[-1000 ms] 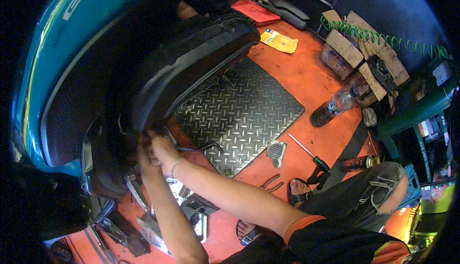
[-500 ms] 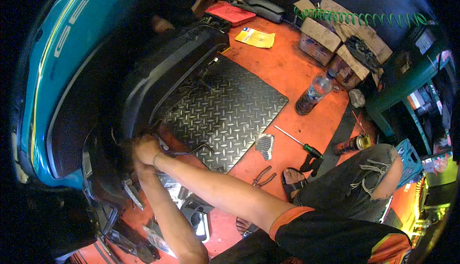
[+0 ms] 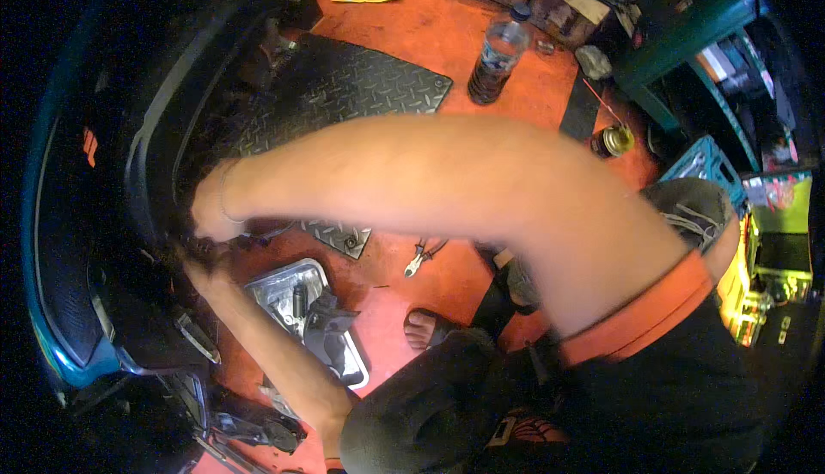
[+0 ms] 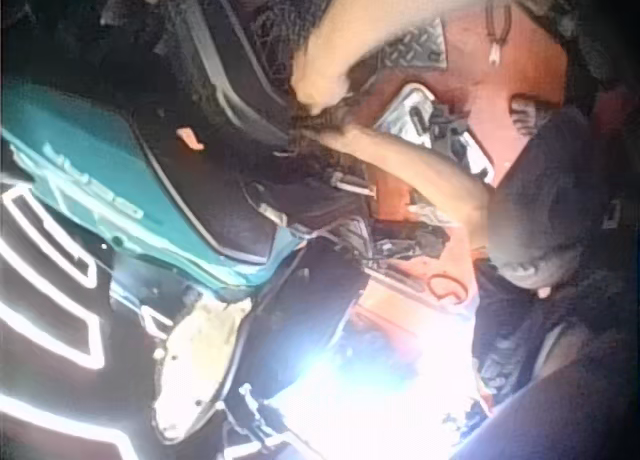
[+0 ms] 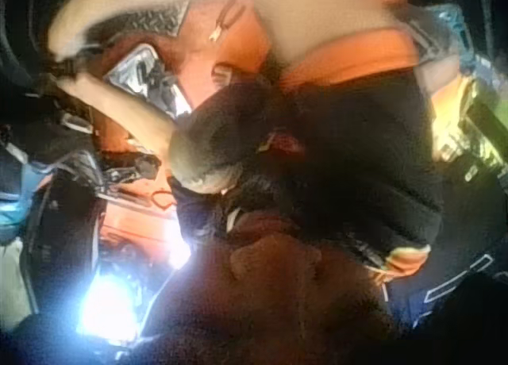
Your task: The person assembles internal motorcycle engine or transmission parts by hand, placing rollers into a metal housing, adding a cover plate and bushings, and then sliding the assembled unit onto a shaft on the motorcycle before tightening it with an impact wrench.
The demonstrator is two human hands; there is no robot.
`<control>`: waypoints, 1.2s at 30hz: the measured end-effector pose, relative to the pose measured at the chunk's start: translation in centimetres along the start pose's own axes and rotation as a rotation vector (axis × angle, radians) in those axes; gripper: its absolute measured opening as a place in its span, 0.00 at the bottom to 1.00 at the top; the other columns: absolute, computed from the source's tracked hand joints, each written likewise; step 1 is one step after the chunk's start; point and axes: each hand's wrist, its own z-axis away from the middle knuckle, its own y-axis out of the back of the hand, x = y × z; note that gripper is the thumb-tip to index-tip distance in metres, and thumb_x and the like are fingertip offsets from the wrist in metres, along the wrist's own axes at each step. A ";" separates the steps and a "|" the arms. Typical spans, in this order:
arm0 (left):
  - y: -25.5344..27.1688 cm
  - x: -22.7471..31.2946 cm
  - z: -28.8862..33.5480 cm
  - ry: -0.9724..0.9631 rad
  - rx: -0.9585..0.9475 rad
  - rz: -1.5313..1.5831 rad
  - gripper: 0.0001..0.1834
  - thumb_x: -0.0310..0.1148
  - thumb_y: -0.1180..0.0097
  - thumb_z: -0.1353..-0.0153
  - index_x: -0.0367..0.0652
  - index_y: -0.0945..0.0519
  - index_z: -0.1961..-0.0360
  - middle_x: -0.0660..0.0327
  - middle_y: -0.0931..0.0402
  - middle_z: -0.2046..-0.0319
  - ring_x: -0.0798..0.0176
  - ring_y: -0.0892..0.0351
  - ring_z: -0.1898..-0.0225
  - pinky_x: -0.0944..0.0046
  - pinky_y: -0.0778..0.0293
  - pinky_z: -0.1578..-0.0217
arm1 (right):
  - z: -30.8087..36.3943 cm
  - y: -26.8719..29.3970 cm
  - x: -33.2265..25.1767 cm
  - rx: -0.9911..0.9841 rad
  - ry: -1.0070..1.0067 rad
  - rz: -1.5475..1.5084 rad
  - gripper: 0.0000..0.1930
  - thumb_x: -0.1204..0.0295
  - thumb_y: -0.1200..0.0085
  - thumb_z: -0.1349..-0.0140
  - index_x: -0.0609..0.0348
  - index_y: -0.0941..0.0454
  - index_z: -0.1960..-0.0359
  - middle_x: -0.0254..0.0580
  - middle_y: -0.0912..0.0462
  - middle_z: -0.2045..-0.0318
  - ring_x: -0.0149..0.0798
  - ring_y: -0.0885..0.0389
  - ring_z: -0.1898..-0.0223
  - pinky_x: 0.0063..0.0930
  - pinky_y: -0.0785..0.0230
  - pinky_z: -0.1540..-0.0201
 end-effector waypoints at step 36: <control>-1.9 1.6 2.3 0.117 0.170 0.123 0.21 0.49 0.53 0.29 0.47 0.24 0.45 0.59 0.19 0.55 0.59 0.20 0.56 0.58 0.23 0.61 | 46.7 -22.6 8.4 -0.361 -1.373 -0.164 0.25 0.56 0.46 0.38 0.50 0.27 0.41 0.52 0.15 0.58 0.55 0.16 0.57 0.52 0.24 0.55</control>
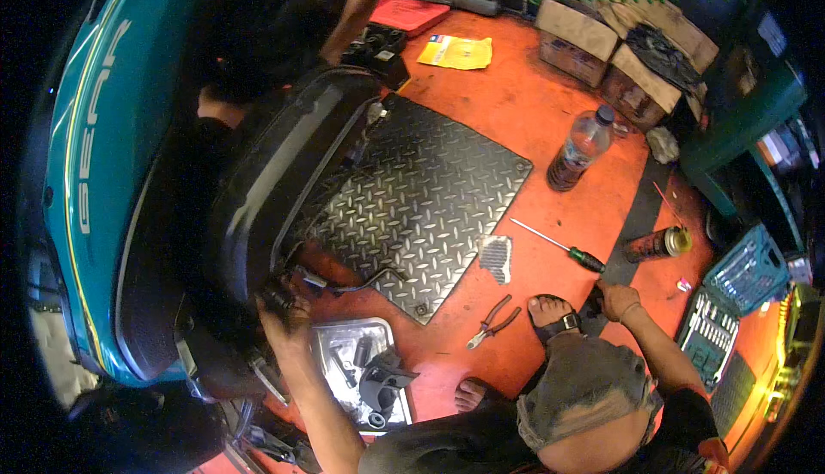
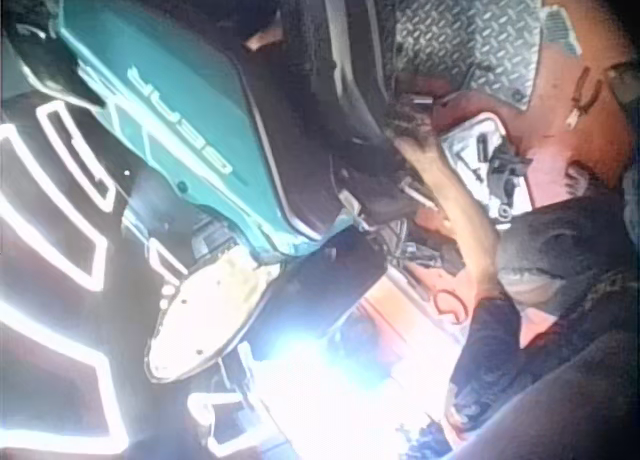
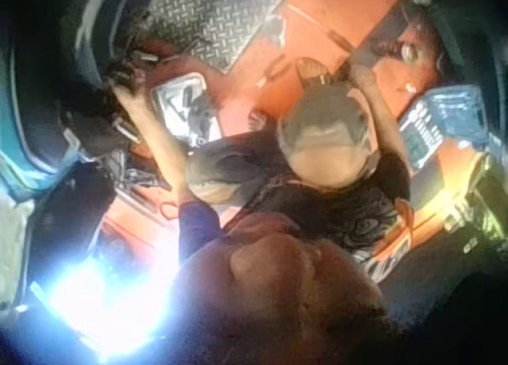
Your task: The person assembles internal motorcycle engine or transmission parts by hand, placing rollers into a metal housing, adding a cover plate and bushings, and then sliding the assembled unit onto a shaft on the motorcycle before tightening it with an impact wrench.
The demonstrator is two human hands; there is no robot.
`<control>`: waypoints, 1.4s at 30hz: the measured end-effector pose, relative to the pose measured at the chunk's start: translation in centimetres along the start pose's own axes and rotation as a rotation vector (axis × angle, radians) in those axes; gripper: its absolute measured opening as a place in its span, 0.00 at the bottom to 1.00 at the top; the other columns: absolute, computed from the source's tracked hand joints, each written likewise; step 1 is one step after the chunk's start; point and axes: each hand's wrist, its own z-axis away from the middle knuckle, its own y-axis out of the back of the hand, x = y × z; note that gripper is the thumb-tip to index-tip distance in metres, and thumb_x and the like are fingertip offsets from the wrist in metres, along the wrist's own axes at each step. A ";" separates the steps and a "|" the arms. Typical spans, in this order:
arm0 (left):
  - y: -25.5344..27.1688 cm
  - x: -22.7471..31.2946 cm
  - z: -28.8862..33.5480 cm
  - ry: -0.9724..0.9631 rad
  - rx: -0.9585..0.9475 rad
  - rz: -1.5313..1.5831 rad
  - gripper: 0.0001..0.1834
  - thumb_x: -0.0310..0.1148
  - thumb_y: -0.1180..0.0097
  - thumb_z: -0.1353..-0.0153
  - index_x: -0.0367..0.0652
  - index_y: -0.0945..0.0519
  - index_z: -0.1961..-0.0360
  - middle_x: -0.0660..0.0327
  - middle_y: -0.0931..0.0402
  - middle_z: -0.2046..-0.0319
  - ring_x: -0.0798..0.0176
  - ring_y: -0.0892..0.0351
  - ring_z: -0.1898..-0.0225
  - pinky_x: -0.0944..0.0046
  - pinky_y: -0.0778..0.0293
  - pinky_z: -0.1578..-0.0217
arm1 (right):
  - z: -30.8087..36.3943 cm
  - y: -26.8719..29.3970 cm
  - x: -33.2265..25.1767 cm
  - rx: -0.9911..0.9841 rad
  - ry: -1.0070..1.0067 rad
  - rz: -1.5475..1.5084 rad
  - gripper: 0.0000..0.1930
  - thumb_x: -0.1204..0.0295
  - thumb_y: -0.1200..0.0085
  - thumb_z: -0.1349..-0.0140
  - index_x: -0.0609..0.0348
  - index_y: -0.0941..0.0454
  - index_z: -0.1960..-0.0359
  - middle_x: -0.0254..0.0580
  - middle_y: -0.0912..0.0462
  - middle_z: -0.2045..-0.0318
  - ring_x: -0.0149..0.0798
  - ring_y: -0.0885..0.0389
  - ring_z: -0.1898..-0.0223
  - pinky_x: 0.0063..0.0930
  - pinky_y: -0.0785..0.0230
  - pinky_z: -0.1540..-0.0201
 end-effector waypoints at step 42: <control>2.5 -6.8 10.0 0.113 0.224 -0.928 0.46 0.73 0.72 0.35 0.38 0.28 0.45 0.49 0.21 0.54 0.50 0.19 0.59 0.52 0.25 0.53 | -18.4 26.4 -29.4 0.879 0.789 -1.489 0.13 0.66 0.43 0.35 0.64 0.23 0.56 0.50 0.20 0.61 0.49 0.22 0.55 0.37 0.31 0.49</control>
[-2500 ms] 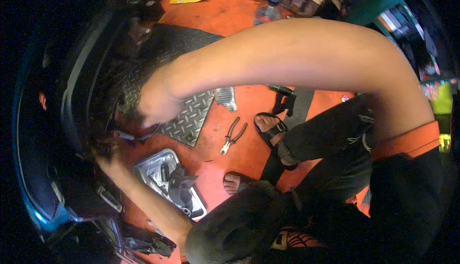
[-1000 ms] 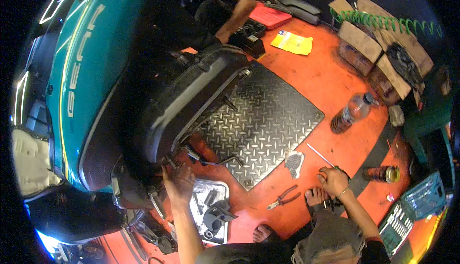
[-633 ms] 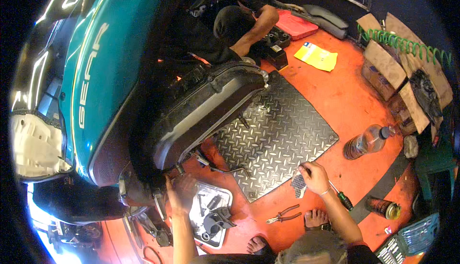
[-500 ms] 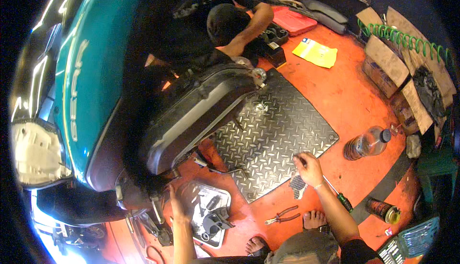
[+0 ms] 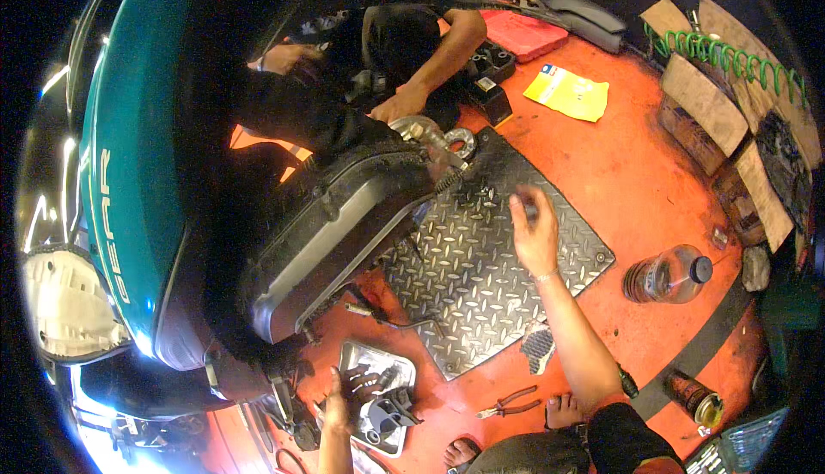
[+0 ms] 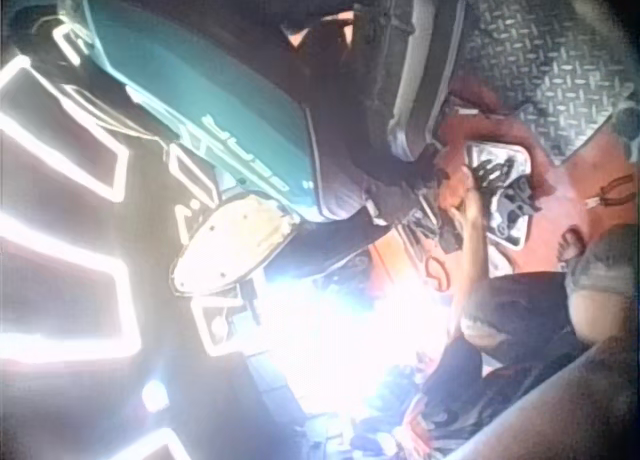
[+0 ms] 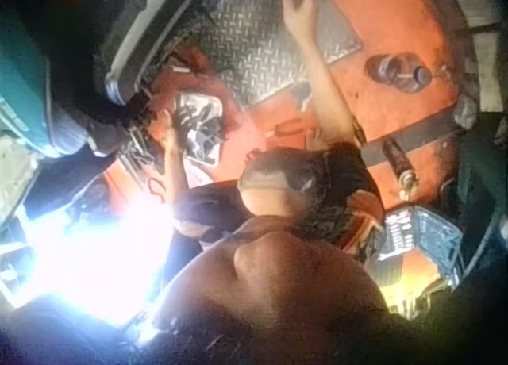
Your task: The person assembles internal motorcycle engine or transmission parts by hand, placing rollers into a metal housing, adding a cover plate and bushings, and then sliding the assembled unit onto a shaft on the motorcycle before tightening it with an impact wrench.
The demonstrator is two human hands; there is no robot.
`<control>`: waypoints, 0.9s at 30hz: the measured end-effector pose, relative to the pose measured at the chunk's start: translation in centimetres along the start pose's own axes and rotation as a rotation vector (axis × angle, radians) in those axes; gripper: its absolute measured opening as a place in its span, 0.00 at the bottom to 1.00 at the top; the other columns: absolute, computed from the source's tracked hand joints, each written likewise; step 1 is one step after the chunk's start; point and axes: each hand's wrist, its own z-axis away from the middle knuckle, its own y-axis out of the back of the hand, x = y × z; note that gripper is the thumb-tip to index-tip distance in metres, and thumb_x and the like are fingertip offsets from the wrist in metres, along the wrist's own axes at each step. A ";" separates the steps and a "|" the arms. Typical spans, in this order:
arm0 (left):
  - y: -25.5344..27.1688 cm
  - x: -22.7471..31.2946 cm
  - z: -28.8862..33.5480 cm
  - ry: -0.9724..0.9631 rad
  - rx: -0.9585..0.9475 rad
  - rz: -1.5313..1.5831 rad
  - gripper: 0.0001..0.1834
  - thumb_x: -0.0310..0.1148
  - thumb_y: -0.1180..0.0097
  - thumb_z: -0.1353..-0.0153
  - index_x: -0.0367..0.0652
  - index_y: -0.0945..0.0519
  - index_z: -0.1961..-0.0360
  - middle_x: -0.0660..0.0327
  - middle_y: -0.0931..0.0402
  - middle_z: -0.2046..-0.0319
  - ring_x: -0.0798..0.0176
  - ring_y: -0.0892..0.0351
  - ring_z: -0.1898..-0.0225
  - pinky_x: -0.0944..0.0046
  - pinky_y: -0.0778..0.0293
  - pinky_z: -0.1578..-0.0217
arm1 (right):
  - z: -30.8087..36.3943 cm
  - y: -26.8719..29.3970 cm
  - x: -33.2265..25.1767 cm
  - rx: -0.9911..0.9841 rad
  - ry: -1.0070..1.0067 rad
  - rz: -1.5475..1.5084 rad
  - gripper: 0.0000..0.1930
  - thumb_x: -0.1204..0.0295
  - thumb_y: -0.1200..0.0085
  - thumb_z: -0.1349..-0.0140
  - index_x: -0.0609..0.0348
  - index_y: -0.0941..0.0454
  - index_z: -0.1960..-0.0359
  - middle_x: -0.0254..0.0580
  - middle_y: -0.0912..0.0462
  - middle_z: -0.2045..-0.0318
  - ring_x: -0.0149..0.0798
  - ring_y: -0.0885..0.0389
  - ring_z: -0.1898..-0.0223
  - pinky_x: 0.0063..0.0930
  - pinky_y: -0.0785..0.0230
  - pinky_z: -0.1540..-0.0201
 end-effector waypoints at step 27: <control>2.9 -2.6 3.3 0.023 -0.051 -0.013 0.40 0.64 0.70 0.29 0.34 0.29 0.45 0.46 0.20 0.52 0.49 0.18 0.57 0.55 0.26 0.55 | -17.2 -6.3 -0.8 -0.200 0.253 0.888 0.38 0.60 0.36 0.47 0.56 0.36 0.34 0.51 0.37 0.32 0.60 0.46 0.30 0.63 0.49 0.35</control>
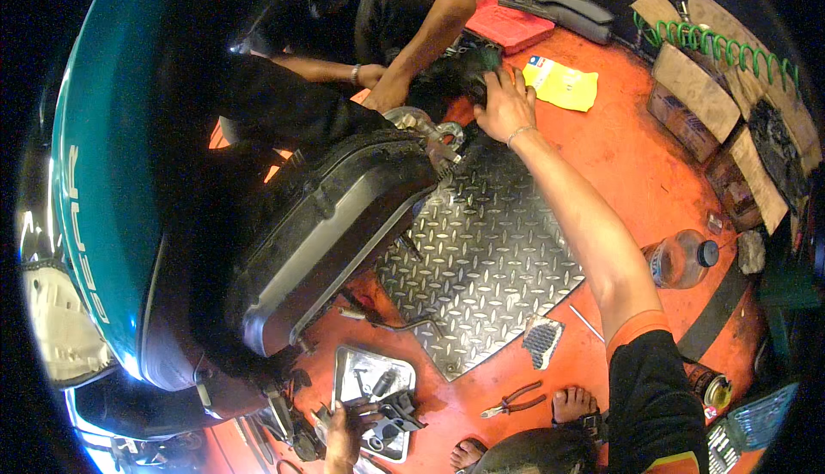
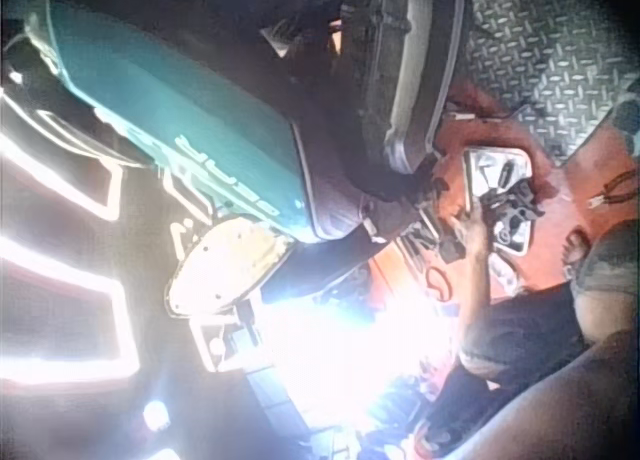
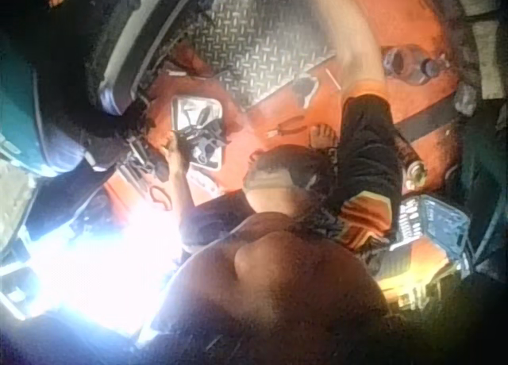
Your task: The person assembles internal motorcycle engine or transmission parts by hand, placing rollers into a metal housing, adding a cover plate and bushings, and then sliding the assembled unit onto a shaft on the motorcycle before tightening it with an impact wrench.
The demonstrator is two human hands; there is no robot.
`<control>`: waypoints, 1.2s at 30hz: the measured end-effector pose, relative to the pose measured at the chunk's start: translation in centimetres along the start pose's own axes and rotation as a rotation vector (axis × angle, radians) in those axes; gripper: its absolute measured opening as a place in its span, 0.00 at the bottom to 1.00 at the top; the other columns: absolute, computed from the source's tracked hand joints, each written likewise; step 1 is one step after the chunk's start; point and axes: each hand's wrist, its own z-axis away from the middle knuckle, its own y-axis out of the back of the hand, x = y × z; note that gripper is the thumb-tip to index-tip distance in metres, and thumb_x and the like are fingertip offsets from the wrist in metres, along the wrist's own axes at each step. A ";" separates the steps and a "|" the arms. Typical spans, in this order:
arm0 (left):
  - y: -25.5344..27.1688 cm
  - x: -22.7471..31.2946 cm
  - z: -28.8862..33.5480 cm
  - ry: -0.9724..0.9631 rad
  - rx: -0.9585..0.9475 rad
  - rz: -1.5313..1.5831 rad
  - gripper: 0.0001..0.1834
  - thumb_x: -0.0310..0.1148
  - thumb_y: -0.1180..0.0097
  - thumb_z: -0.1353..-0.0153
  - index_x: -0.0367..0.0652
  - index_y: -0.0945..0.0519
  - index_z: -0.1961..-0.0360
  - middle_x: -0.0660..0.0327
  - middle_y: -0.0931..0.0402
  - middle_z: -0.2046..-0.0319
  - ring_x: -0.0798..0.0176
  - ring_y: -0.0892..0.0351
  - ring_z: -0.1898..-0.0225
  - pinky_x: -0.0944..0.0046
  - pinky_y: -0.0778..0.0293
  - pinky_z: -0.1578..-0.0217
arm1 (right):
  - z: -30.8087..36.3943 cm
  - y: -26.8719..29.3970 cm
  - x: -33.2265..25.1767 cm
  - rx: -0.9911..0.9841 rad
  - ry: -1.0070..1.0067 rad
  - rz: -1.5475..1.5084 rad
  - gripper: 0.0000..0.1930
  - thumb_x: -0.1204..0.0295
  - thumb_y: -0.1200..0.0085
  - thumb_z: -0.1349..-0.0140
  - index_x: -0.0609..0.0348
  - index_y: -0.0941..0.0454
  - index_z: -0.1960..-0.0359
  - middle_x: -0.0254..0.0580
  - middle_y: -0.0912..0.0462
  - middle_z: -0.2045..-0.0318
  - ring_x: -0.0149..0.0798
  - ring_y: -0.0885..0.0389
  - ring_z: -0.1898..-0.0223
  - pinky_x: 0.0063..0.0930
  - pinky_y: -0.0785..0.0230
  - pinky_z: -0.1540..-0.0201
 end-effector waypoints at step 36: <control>-1.2 4.2 1.0 -0.057 0.236 -0.427 0.28 0.51 0.52 0.28 0.32 0.23 0.48 0.56 0.20 0.56 0.65 0.25 0.51 0.64 0.32 0.47 | 3.2 -8.2 25.1 -0.774 -0.345 -0.353 0.30 0.74 0.36 0.58 0.65 0.25 0.48 0.40 0.18 0.66 0.36 0.20 0.67 0.34 0.27 0.62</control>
